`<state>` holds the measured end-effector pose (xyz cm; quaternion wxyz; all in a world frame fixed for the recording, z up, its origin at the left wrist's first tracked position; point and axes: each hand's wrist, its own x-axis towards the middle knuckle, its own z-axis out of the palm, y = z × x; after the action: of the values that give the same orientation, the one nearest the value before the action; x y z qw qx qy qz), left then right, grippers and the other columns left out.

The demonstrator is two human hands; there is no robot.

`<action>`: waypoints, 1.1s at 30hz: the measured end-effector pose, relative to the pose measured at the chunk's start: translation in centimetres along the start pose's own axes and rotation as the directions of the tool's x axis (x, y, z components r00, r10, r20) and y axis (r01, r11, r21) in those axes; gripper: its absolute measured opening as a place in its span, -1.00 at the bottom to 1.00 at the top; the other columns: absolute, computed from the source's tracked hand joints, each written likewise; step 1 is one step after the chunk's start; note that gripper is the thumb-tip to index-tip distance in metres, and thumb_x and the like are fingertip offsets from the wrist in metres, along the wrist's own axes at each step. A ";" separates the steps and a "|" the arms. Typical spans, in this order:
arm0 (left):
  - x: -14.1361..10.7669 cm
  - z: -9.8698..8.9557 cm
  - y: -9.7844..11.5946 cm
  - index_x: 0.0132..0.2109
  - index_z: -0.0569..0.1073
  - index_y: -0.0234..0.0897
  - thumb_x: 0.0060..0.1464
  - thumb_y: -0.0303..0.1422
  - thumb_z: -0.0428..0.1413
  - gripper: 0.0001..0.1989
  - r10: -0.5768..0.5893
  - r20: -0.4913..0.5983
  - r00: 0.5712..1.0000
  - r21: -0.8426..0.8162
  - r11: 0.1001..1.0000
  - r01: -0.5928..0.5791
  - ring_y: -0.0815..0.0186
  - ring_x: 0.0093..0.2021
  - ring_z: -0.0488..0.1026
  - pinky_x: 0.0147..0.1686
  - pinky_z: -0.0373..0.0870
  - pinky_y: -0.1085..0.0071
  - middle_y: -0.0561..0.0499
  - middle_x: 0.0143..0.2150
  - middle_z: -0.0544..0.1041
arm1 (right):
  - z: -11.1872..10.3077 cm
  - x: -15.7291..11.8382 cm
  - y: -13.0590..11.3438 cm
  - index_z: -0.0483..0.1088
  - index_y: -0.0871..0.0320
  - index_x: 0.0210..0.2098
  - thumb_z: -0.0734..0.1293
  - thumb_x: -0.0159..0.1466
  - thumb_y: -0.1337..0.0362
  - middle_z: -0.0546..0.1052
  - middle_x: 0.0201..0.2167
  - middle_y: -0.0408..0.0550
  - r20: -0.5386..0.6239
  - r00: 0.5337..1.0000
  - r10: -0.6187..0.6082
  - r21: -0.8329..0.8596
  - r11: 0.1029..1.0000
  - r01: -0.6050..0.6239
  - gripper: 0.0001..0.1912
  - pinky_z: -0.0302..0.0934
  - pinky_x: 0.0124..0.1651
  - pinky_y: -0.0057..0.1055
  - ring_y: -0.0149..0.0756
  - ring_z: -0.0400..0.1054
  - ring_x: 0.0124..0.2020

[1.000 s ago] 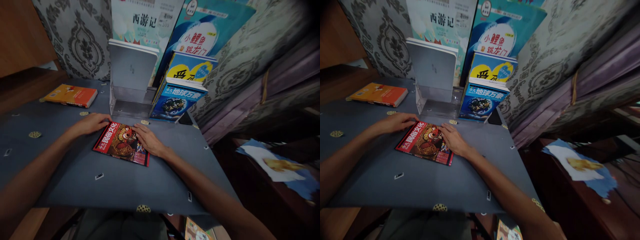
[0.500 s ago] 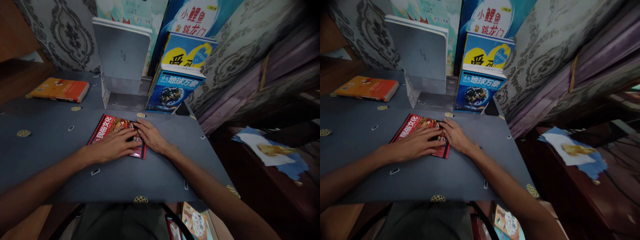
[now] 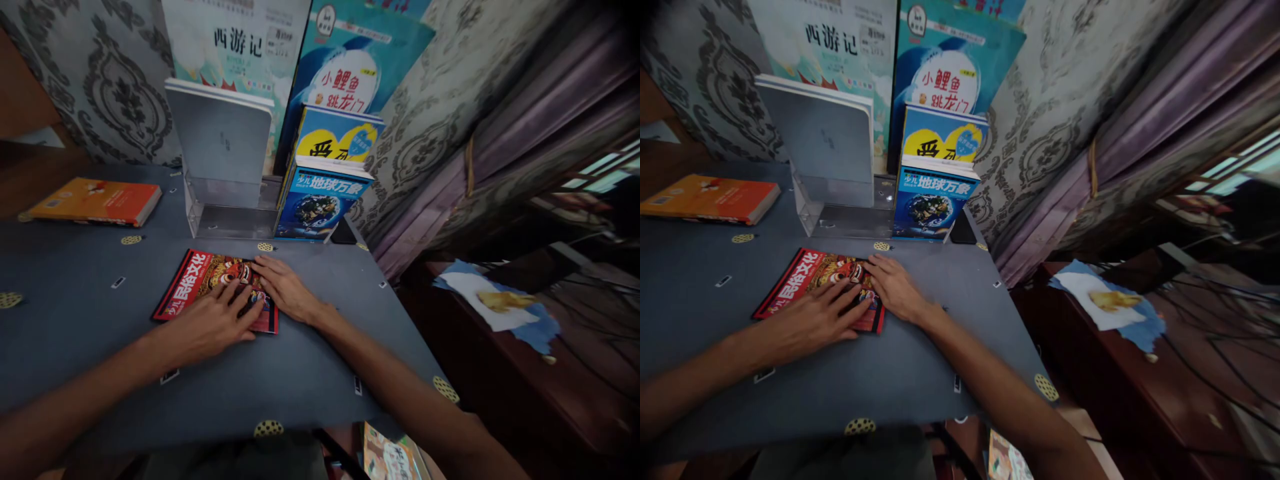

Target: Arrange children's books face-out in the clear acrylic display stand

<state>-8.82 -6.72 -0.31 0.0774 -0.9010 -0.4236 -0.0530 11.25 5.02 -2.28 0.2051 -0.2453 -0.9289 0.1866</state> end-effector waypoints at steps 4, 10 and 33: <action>0.0 -0.9 0.1 0.10 0.46 -0.30 0.45 -0.18 -0.12 -0.63 -0.008 -0.032 0.999 0.017 1.000 0.008 -0.04 0.17 0.51 0.06 0.52 0.02 -0.27 0.06 0.60 | -0.8 0.1 -0.2 0.43 0.22 0.23 0.06 0.53 0.16 0.42 0.31 0.17 -0.012 1.000 -0.007 0.095 0.995 0.009 -0.52 0.09 0.44 0.01 -0.15 0.22 0.40; 0.0 -4.1 -2.2 -0.21 0.41 -0.24 0.48 -0.29 -0.22 -0.62 -0.074 -0.278 0.958 -0.126 0.991 0.040 0.32 -0.45 0.49 -0.43 0.40 0.42 0.03 -0.42 0.55 | -2.2 0.1 -0.3 0.62 0.14 -0.05 0.03 0.47 -0.19 0.62 0.06 0.10 -0.060 0.998 0.024 0.451 0.893 0.006 -0.30 0.17 0.36 0.01 -0.05 0.38 0.26; 1.3 -4.8 -5.2 -0.05 0.45 -0.17 0.24 -0.25 0.14 -0.83 -0.931 -0.072 0.359 -0.995 0.045 -0.085 0.29 -0.22 0.56 -0.24 0.55 0.38 0.04 -0.22 0.58 | -1.4 0.3 -3.0 0.53 0.16 -0.12 0.53 0.16 -0.06 0.62 -0.36 -0.12 0.152 0.964 0.219 0.917 0.332 -0.220 -0.53 0.41 -0.25 -0.42 -0.38 0.50 -0.37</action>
<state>-12.19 -3.33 5.07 -0.3199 -0.3892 -0.5096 -0.6975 10.51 3.09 0.37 0.2798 -0.2095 -0.6203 0.7022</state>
